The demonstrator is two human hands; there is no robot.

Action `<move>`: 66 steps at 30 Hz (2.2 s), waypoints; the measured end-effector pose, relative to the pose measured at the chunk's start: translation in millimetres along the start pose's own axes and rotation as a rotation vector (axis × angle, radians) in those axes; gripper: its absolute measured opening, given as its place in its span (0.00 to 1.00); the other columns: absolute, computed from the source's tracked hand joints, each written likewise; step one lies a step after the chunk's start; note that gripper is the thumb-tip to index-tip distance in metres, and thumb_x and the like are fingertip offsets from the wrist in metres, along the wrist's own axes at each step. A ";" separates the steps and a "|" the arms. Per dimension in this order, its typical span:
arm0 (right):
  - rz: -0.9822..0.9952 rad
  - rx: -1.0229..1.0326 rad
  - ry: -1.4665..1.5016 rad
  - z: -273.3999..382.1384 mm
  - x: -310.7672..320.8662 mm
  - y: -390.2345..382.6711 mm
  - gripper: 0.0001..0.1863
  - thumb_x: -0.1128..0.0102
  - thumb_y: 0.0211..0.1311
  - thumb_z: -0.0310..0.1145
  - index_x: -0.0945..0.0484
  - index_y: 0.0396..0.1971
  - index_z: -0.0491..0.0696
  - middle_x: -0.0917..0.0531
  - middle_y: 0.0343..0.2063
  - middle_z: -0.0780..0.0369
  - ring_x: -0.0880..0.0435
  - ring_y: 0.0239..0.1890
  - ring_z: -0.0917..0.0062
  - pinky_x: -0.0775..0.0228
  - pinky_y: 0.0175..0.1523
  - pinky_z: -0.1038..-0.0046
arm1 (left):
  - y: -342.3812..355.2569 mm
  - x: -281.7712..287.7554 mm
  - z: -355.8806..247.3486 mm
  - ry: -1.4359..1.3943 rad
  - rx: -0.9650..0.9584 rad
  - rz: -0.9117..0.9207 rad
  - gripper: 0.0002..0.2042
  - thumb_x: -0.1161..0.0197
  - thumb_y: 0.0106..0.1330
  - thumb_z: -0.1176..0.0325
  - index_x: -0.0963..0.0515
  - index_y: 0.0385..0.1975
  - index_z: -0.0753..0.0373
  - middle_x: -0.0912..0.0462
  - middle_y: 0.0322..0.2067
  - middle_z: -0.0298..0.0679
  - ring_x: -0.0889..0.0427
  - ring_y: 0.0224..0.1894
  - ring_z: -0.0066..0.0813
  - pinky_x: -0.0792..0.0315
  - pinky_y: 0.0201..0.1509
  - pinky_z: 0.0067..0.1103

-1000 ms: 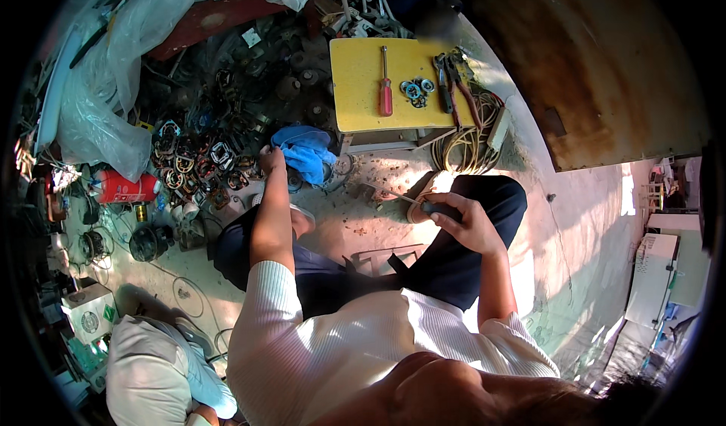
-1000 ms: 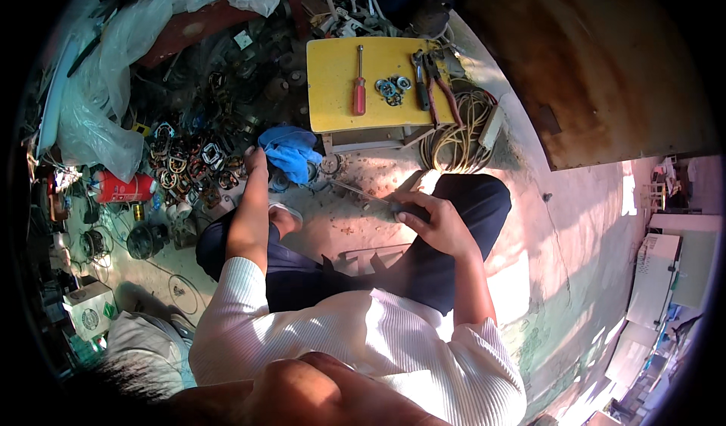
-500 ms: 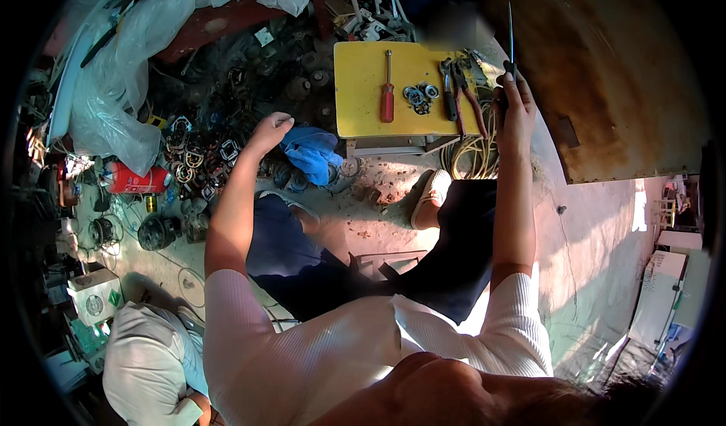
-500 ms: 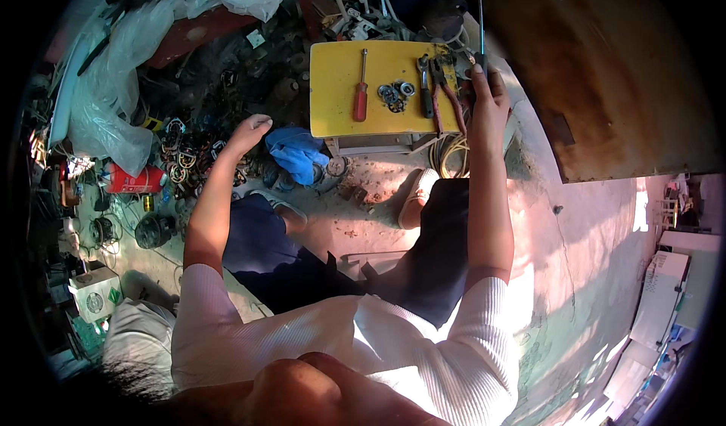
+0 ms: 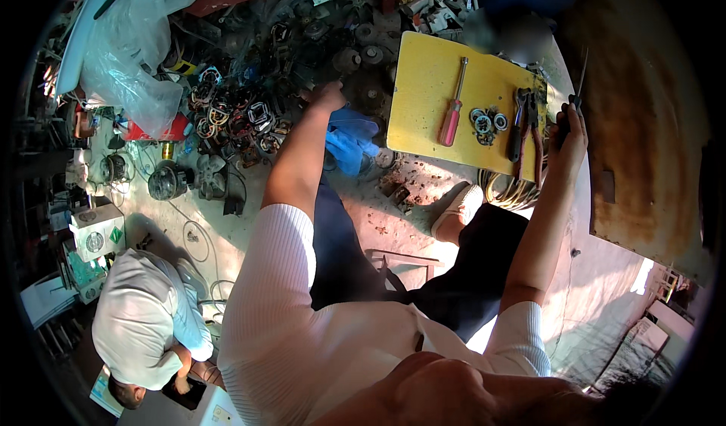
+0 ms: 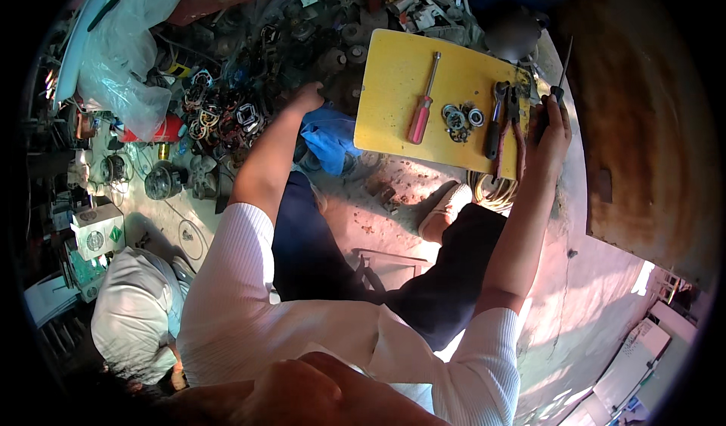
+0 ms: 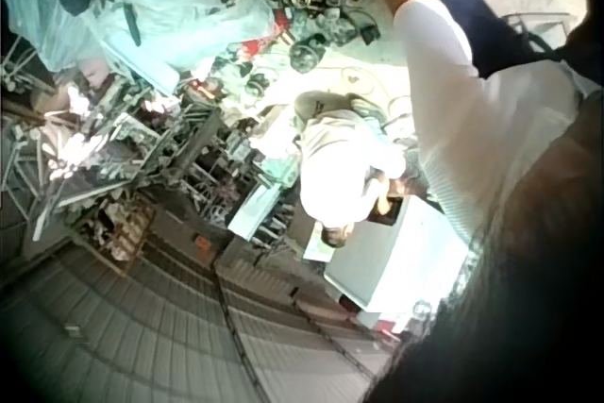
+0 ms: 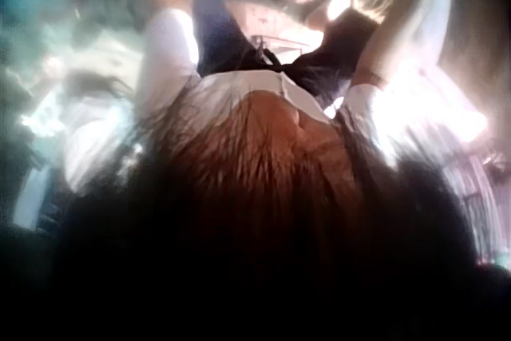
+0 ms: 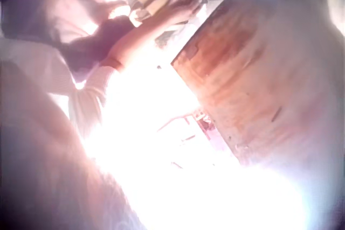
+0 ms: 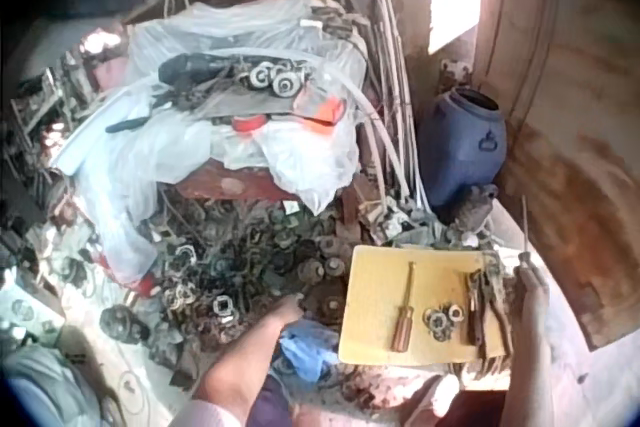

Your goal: The person disassembles and works on an appliance motor, using a screwdriver to remove internal components and handling various metal parts.

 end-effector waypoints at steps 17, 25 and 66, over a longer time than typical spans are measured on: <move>0.021 -0.261 0.270 -37.5 40.7 76.1 0.08 0.42 0.69 0.31 0.23 0.44 0.46 0.18 0.33 0.66 0.19 0.31 0.86 0.30 0.25 0.85 | 112.1 -108.0 -26.3 0.237 -0.189 -0.599 0.27 0.31 0.52 0.59 0.25 0.55 0.51 0.25 0.56 0.41 0.30 0.63 0.43 0.47 0.64 0.65; 0.033 -0.251 0.310 -42.7 37.3 88.2 0.08 0.43 0.69 0.30 0.24 0.45 0.45 0.17 0.36 0.66 0.19 0.32 0.85 0.31 0.27 0.85 | 133.5 -103.1 -49.5 0.214 -0.190 -0.568 0.23 0.38 0.59 0.62 0.26 0.56 0.57 0.23 0.53 0.43 0.26 0.58 0.42 0.37 0.61 0.54; 0.044 -0.201 0.466 -38.3 31.4 70.7 0.03 0.42 0.68 0.29 0.23 0.38 0.48 0.17 0.31 0.68 0.19 0.31 0.85 0.30 0.26 0.82 | 9.0 31.4 -26.3 0.308 -0.377 -0.644 0.27 0.31 0.47 0.46 0.18 0.45 0.56 0.16 0.44 0.39 0.27 0.58 0.42 0.61 0.73 0.56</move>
Point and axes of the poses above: each hand's wrist, its own y-axis towards the middle knuckle, its own x-axis out of the back of the hand, z = x × y, the point moved 3 cm from there along y, towards the middle knuckle
